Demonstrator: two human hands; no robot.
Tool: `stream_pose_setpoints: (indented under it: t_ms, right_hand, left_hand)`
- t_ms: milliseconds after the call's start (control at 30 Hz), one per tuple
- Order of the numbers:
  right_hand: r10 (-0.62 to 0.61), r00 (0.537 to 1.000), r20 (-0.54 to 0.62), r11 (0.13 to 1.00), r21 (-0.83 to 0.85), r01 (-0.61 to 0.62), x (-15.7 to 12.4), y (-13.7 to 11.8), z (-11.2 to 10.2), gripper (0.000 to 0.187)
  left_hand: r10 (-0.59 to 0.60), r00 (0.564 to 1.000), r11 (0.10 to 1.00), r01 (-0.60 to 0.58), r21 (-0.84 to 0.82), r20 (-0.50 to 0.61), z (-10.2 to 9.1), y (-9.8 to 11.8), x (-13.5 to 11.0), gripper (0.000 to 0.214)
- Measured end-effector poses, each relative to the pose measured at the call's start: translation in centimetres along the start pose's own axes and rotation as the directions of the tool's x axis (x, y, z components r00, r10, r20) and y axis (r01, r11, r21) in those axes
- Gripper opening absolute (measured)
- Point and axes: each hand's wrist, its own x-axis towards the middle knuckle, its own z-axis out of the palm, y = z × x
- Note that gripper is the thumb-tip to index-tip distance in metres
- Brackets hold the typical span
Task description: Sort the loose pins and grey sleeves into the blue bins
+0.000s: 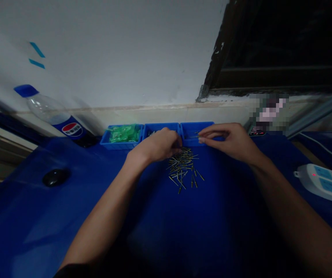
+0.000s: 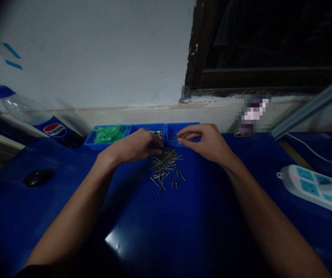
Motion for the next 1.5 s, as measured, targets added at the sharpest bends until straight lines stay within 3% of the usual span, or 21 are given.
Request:
stream_pose_setpoints:
  t_ms: [67, 133, 233, 367, 500, 600, 733, 800, 900, 967, 1200, 1500]
  right_hand:
    - [0.002, 0.996, -0.086, 0.999, -0.039, -0.006, 0.1, 0.4, -0.1, 0.034]
    - [0.016, 0.997, -0.079, 0.996, -0.085, -0.023, 0.2, 0.8, -0.1, 0.039]
    - [0.027, 0.997, 0.066, 0.988, -0.153, -0.017, 0.2, 1.3, 0.3, 0.03]
    - [0.037, 0.957, 0.289, 0.98, -0.196, 0.021, 0.1, 1.5, 0.8, 0.027]
    - [0.043, 0.931, 0.363, 0.981, -0.191, 0.029, 0.1, 1.4, 0.8, 0.029]
    - [0.047, 0.934, 0.355, 0.982, -0.186, 0.021, 0.1, 1.6, 0.7, 0.03]
    - [0.057, 0.934, 0.354, 0.986, -0.165, 0.002, 0.0, 1.8, 0.7, 0.029]
    - [0.061, 0.933, 0.355, 0.991, -0.133, -0.015, 0.0, 1.9, 0.8, 0.029]
    - [0.084, 0.927, 0.366, 0.996, -0.042, -0.074, 0.0, 1.8, 1.1, 0.032]
    - [0.105, 0.92, 0.377, 0.99, 0.048, -0.133, 0.1, 1.9, 1.3, 0.034]
    - [0.164, 0.927, 0.338, 0.934, 0.25, -0.256, 0.5, 2.0, 2.0, 0.03]
    - [0.198, 0.945, 0.259, 0.927, 0.263, -0.267, 0.7, 2.0, 2.2, 0.023]
  left_hand:
    - [-0.052, 0.996, 0.994, 0.044, 0.099, 0.077, 0.4, -0.4, 0.1, 0.025]
    - [-0.123, 0.98, 0.976, 0.092, 0.197, 0.154, 0.7, -0.4, 0.2, 0.028]
    - [-0.239, 0.949, 0.94, 0.174, 0.294, 0.203, 1.3, 0.3, 0.3, 0.028]
    - [-0.328, 0.932, 0.903, 0.261, 0.341, 0.154, 2.4, 0.6, 0.6, 0.031]
    - [-0.334, 0.931, 0.887, 0.259, 0.383, 0.144, 3.4, -0.1, 0.9, 0.033]
    - [-0.32, 0.928, 0.895, 0.23, 0.383, 0.19, 3.1, -0.3, 0.8, 0.028]
    - [-0.296, 0.931, 0.903, 0.199, 0.382, 0.214, 1.4, 0.3, 0.3, 0.023]
    - [-0.203, 0.955, 0.938, 0.126, 0.322, 0.217, 0.6, 0.7, 0.1, 0.022]
    - [-0.023, 0.992, 0.985, 0.001, 0.175, 0.125, 0.0, 1.0, 0.1, 0.018]
    - [0.029, 0.998, 0.994, -0.034, 0.105, 0.047, 0.0, 1.2, 0.2, 0.016]
    - [0.083, 0.994, 0.996, -0.086, -0.038, -0.065, 0.1, 1.4, 0.2, 0.017]
    - [0.128, 0.973, 0.976, -0.158, -0.147, -0.194, 0.0, 0.9, 0.3, 0.016]
